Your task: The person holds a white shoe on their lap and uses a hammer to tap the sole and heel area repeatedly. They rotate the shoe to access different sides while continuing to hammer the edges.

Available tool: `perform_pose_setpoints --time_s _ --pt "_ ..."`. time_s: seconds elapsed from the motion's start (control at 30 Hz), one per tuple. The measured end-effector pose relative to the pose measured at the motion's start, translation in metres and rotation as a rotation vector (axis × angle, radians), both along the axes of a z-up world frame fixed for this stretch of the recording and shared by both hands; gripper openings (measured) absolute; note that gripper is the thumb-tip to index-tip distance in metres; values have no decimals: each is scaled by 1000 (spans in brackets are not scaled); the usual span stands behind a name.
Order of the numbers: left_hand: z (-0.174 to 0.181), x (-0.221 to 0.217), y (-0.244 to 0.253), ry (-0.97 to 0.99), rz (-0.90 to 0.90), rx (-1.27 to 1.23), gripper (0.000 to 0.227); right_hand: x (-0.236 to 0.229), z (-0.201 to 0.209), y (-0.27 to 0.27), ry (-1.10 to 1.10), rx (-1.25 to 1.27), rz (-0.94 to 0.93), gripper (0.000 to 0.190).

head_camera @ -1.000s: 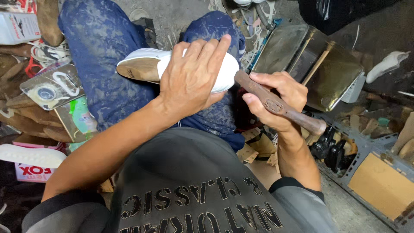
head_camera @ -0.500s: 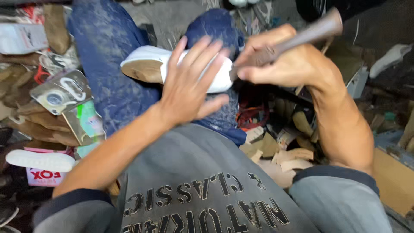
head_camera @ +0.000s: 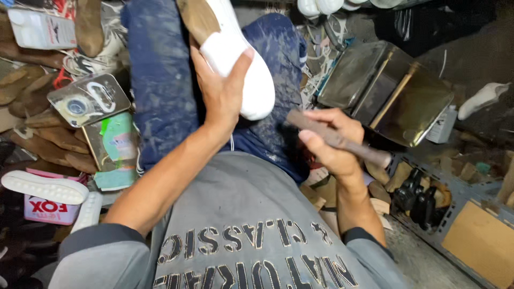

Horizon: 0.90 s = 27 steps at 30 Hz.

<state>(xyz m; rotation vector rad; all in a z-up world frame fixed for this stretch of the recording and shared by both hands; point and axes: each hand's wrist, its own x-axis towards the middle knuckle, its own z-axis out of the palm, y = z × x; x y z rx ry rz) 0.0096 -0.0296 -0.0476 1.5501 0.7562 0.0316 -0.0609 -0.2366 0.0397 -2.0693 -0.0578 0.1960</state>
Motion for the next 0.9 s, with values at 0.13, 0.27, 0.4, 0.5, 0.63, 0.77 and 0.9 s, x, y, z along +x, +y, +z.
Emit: perform_pose_setpoints --time_s 0.13,0.27,0.4,0.5,0.63,0.77,0.9 --pt "-5 -14 -12 -102 -86 72 103 -16 2 24 -110 -147 -59 30" --pt "-7 -18 -20 -204 -71 122 104 -18 -3 30 -219 -200 -37 32" --pt "-3 -19 -21 -198 -74 114 103 -17 -7 32 -230 -188 -42 31" --pt "-1 -20 -22 -219 -66 81 103 -15 -8 31 -221 -225 -67 31" --pt "0 -21 -21 -226 -65 99 100 -8 -16 26 -228 -207 -21 28" --pt "-4 -29 -25 -208 -68 118 100 12 -13 19 -115 -135 107 21" --pt "-15 -33 -25 -252 -84 64 101 57 7 14 57 -91 350 11"
